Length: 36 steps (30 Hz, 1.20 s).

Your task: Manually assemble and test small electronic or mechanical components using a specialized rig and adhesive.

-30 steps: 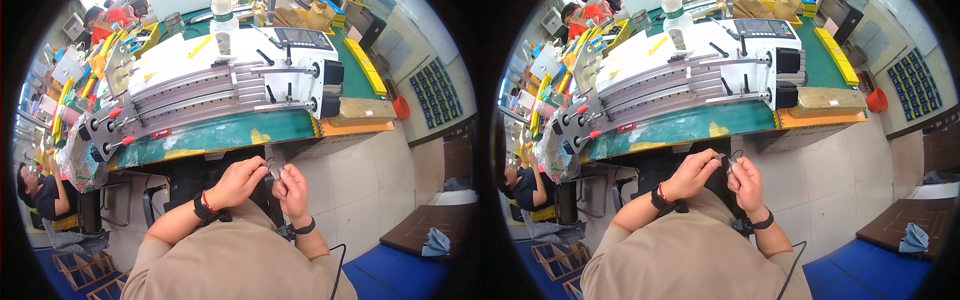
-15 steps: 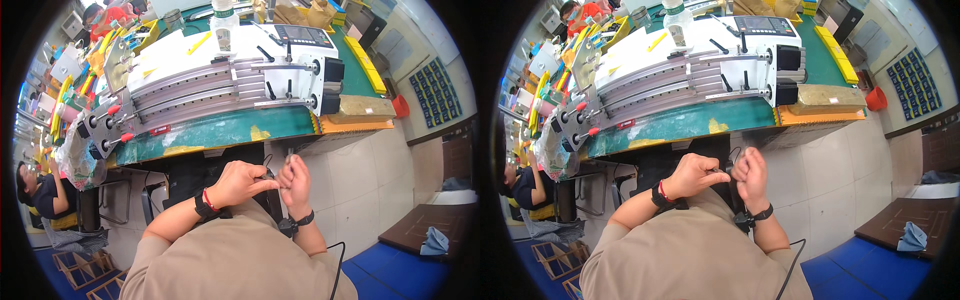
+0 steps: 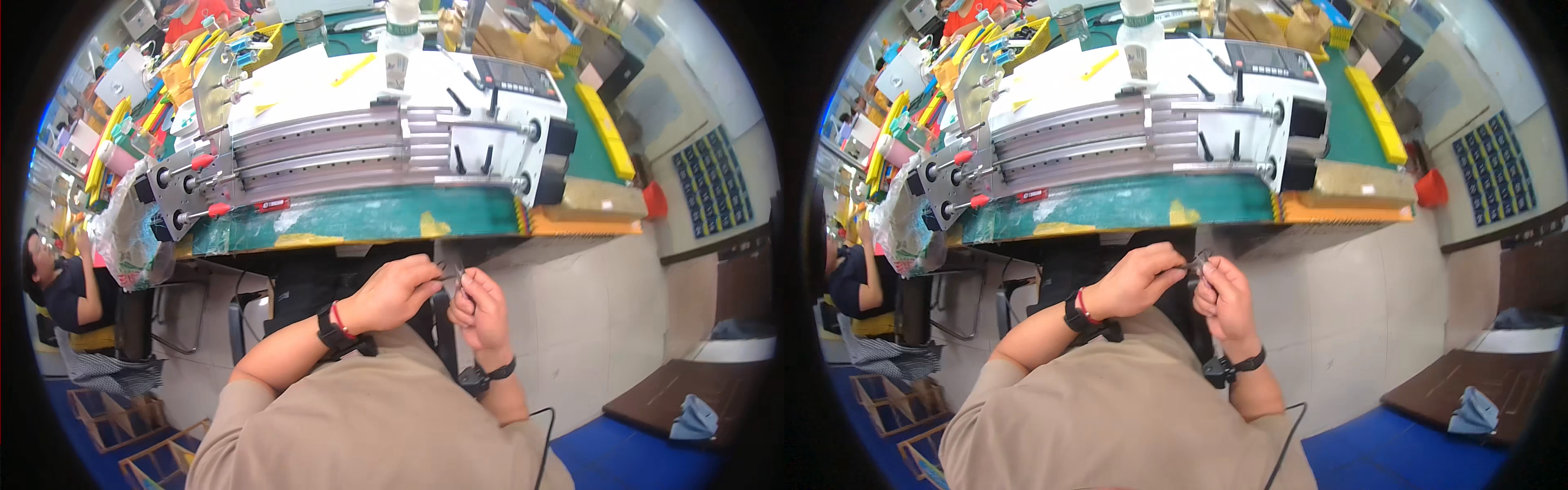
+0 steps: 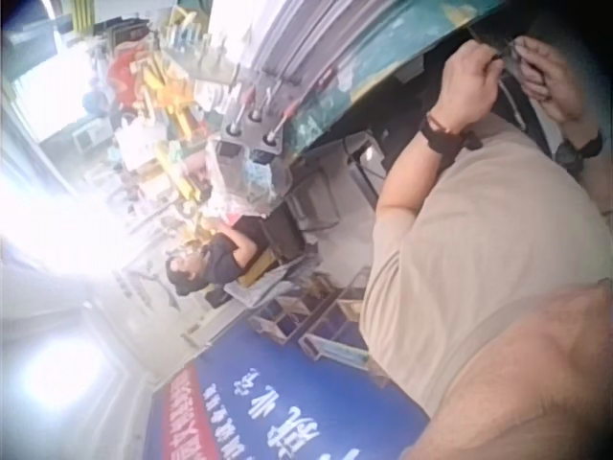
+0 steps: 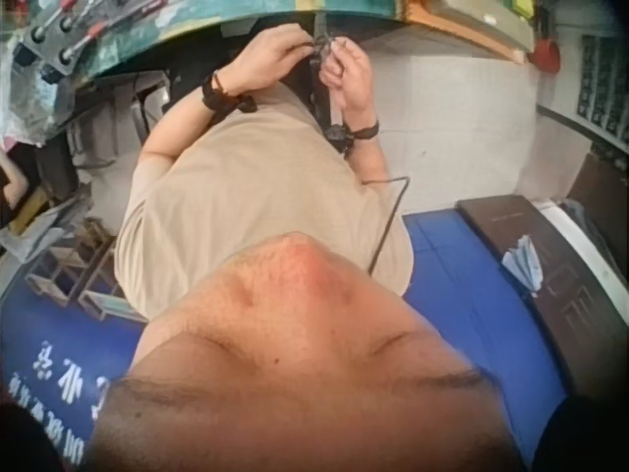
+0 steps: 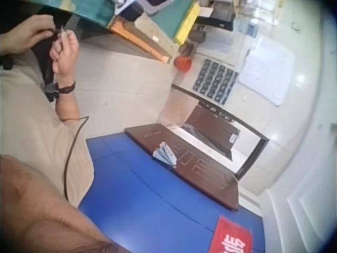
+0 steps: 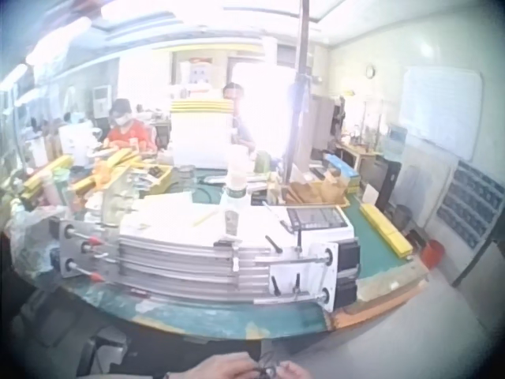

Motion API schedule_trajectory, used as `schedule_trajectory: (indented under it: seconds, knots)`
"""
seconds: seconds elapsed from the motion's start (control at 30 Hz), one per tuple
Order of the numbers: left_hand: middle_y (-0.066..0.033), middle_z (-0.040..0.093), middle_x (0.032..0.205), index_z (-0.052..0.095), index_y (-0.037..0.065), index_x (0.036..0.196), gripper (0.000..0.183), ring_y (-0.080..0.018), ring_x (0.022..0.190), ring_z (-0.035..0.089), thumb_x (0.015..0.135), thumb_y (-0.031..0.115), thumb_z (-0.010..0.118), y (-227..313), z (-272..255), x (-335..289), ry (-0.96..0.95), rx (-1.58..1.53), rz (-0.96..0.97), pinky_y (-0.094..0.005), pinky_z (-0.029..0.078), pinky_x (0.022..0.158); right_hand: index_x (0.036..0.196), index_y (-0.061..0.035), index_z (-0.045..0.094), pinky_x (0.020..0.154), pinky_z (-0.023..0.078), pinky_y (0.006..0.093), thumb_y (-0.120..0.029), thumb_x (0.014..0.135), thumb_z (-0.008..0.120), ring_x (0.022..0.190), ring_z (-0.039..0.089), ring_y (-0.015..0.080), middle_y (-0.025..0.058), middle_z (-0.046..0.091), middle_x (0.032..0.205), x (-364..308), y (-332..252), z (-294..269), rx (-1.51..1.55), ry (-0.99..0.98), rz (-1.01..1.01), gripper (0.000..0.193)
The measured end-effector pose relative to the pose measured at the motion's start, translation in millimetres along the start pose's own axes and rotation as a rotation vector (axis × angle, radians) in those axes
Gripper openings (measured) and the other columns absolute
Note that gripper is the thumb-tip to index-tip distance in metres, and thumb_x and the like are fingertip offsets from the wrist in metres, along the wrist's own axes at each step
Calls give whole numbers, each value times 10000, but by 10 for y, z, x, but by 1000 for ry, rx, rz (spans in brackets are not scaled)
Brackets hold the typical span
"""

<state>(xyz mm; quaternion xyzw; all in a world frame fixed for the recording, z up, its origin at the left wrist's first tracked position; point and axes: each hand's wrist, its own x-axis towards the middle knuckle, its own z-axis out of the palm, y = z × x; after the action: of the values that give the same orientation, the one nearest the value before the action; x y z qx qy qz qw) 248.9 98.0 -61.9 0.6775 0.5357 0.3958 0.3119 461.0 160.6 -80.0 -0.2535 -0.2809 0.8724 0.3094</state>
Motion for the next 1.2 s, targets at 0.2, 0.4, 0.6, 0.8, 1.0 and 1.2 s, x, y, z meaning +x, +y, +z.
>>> schedule_trajectory:
  seconds: [0.2,0.4,0.6,0.8,1.0,1.2]
  knots:
    - [-48,631,897,821,48,1128,177,-198,867,603,1008,160,754,-193,-94,8,202,-152,-15,-350,511,837,1122,-63,662,662,475,330,-72,1040,699,707,544,146,-2,576,785,130,179,-259,-494,383,-670,90]
    - [-5,680,875,729,-1,1197,281,-85,827,631,1100,257,672,-571,-590,-86,528,-1070,-417,-293,533,765,979,-50,747,666,490,375,47,843,806,683,585,264,92,643,829,365,-63,27,-1457,97,-1224,178]
    - [-195,630,1423,545,-3,1367,369,-277,1246,669,1118,255,631,-641,-903,-368,519,-1406,-545,-439,601,980,1180,-9,754,873,559,415,-34,932,755,971,714,336,169,754,968,915,-350,51,-1888,121,-1098,249]
    - [-202,590,1515,457,1,1585,555,-273,1302,658,1128,274,618,-800,-955,-796,261,-1102,-473,-456,600,1037,1208,32,756,707,574,350,-77,984,772,881,755,221,147,770,966,429,-537,898,-1301,299,-759,249]
    - [-137,711,1376,567,-14,1520,502,-176,1245,680,1136,307,611,-988,-999,-828,-323,-634,-320,-343,532,1082,935,1,708,613,435,262,-12,971,722,687,591,102,56,676,809,290,-807,2150,-1257,38,-1448,41]
    - [-214,718,1379,617,22,1480,553,-372,1268,695,1091,415,610,-1551,-1215,-1271,-358,8,-234,-441,540,1089,845,-24,620,639,472,403,-58,862,844,684,604,308,116,630,777,1033,-1006,3689,-1487,-118,-1538,227]
